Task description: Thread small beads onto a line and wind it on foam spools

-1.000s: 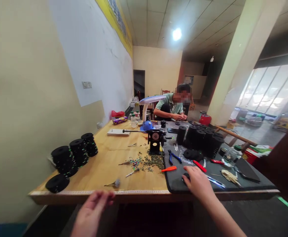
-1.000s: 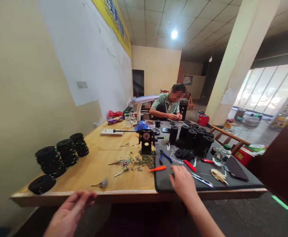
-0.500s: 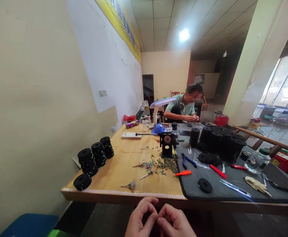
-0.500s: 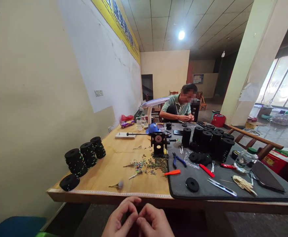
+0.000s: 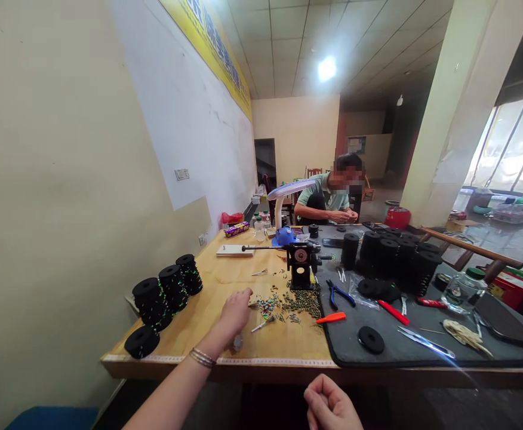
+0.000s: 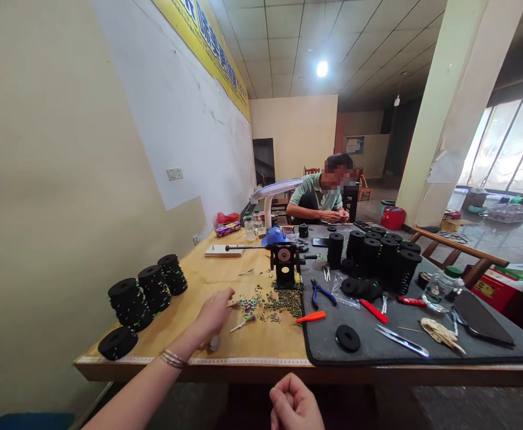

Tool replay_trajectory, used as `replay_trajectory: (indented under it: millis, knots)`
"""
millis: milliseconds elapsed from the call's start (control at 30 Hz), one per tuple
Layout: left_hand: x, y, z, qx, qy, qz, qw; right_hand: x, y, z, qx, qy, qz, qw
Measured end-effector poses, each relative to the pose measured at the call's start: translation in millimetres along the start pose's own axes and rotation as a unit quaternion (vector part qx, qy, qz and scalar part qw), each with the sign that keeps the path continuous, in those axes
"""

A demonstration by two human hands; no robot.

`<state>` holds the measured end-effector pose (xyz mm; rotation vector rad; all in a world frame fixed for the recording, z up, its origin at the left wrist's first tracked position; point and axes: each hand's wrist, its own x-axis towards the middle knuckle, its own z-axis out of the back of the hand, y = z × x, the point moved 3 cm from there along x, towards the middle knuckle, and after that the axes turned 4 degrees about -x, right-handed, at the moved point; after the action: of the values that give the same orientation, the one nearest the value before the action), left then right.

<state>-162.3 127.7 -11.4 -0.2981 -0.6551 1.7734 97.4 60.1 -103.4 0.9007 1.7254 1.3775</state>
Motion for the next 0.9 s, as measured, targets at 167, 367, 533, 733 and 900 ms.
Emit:
replay_trajectory:
  millis: [167,367,533,733,900]
  knots:
    - [4,5,-19.8,-0.036,-0.030,-0.018,0.999,-3,1,6,0.014,0.007,-0.017,1.000]
    - [-10,8,9.9,-0.134,-0.081,-0.039,0.987,-8,8,8,0.041,0.009,-0.019,0.999]
    - [-48,-3,9.8,-0.249,-0.025,-0.028,0.968,-10,9,2,0.063,-0.007,-0.004,0.998]
    - [-136,-34,-53.7,-0.484,0.110,0.076,0.865,-24,20,-9,0.029,-0.015,0.005,0.999]
    - [-174,-50,-82.8,-0.572,0.135,0.134,0.798,-30,22,-13,-0.012,-0.015,-0.029,0.999]
